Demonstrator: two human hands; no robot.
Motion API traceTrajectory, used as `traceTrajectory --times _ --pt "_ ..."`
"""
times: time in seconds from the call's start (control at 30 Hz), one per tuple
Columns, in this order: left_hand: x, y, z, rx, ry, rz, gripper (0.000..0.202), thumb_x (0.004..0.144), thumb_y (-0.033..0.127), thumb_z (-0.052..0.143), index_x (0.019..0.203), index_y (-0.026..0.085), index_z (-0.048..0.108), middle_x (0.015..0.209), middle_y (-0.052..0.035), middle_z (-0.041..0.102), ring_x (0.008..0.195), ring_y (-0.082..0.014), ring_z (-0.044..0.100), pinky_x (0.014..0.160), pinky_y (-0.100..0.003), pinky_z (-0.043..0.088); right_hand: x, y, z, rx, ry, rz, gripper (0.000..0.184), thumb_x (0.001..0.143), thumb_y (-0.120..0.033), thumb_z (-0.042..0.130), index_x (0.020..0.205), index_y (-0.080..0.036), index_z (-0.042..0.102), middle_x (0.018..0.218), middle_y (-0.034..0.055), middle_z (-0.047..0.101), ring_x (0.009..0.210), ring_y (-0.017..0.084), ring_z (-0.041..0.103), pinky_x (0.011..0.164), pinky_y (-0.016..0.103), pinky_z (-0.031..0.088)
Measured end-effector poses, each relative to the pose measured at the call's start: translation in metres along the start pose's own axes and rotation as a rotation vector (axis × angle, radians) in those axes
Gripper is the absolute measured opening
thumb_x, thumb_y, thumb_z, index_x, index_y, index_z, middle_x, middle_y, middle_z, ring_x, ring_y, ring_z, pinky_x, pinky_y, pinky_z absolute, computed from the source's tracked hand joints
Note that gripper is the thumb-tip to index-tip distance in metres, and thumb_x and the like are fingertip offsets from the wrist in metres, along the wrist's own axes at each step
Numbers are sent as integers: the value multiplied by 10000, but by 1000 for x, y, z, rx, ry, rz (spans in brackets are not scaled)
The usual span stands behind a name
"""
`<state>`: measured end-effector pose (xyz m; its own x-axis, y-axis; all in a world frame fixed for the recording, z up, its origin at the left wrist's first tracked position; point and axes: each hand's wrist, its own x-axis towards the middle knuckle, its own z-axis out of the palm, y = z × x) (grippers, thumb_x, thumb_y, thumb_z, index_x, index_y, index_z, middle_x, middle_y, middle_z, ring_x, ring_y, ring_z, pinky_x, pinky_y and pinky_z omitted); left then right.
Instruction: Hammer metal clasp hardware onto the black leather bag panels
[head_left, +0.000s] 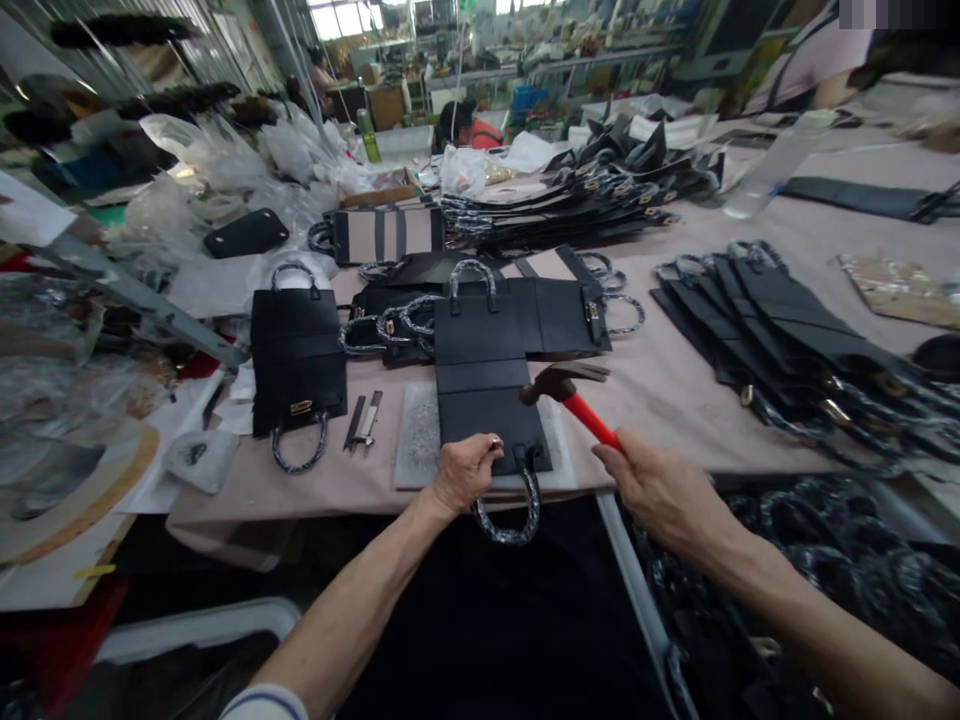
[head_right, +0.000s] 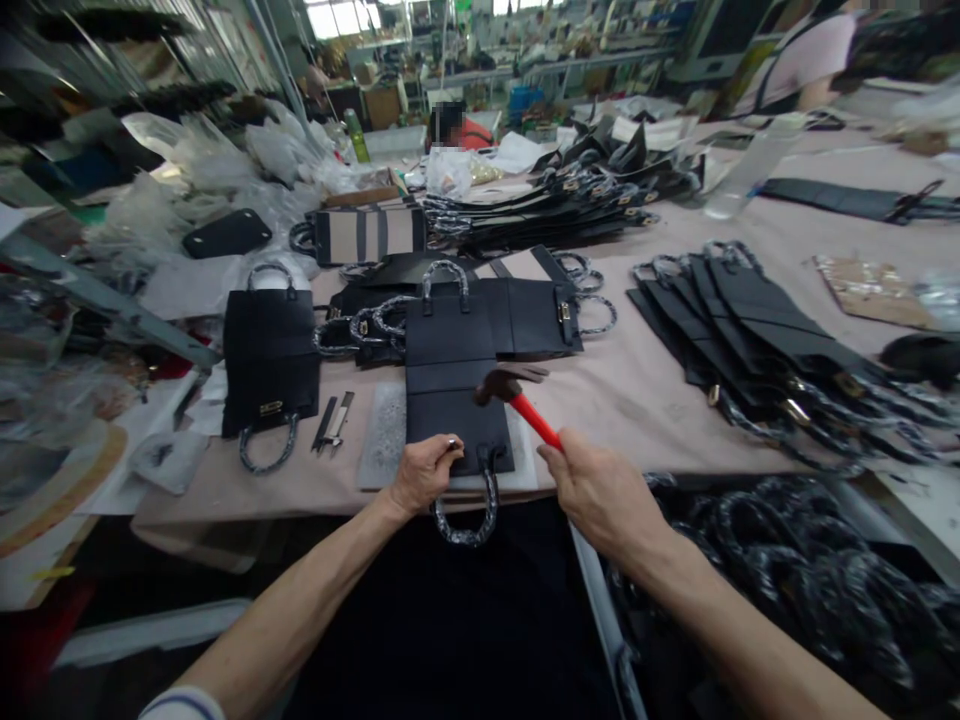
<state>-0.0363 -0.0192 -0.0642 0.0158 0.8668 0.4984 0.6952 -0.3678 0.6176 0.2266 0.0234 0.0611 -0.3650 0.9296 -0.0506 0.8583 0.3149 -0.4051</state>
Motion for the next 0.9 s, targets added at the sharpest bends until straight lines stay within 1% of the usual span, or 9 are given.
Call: traceTrajectory --times 0.1,0.27,0.33,0.4,0.47,0.53,0.63,0.77,0.9 --pt "1 0 0 -15 16 13 116 956 162 603 966 190 715 898 -46 784 819 -167 765 796 -258 622 18 32 24 212 -56 227 343 951 -474 362 725 -238 467 577 2 529 520 156 488 544 278 339" --pt "3 3 -3 -19 3 3 115 960 176 600 965 193 713 888 -48 778 812 -167 762 794 -255 620 34 70 61 131 -49 463 344 972 -397 383 824 -176 600 699 92 618 638 223 598 639 344 451" --pt "3 5 -5 -32 -1 -7 113 960 173 598 979 189 709 910 -55 779 829 -171 761 807 -262 617 35 62 67 29 47 381 331 961 -400 460 977 -127 648 935 184 668 857 290 643 775 405 482" --pt "2 8 -7 -40 -23 -26 115 964 178 595 999 187 704 940 -61 779 856 -176 759 824 -270 612 35 40 75 -68 179 180 390 962 -386 496 1194 -103 630 1210 236 629 1084 337 609 913 450 472" --pt "2 10 -9 -44 -54 -55 128 975 196 583 1025 187 702 965 -67 778 884 -180 755 846 -279 605 36 11 86 -86 243 -43 456 977 -353 488 1353 -107 568 1383 227 565 1222 334 558 1003 456 453" --pt "5 11 -10 -61 -80 -83 148 983 211 569 1036 188 705 971 -68 777 896 -181 751 858 -282 596 39 -14 102 -54 210 -167 480 991 -331 475 1426 -137 533 1482 194 518 1328 326 500 1085 476 411" --pt "12 12 -10 -115 -82 -201 146 958 211 579 961 194 723 920 -52 780 856 -175 744 831 -274 586 41 -34 124 -64 131 -207 477 998 -276 442 1459 -193 530 1562 152 464 1455 342 381 1173 557 301" --pt "20 20 -9 -187 -18 -434 162 926 232 585 847 192 720 795 -30 768 719 -160 716 715 -253 577 40 -33 133 -77 100 -176 511 991 -248 436 1496 -215 502 1602 132 422 1485 348 337 1193 578 266" --pt "26 36 -23 -239 -38 -270 164 919 300 623 858 195 732 848 -53 772 780 -168 724 805 -277 581 40 -32 129 -53 67 -156 517 990 -246 438 1502 -211 498 1605 133 415 1488 345 335 1195 582 276"
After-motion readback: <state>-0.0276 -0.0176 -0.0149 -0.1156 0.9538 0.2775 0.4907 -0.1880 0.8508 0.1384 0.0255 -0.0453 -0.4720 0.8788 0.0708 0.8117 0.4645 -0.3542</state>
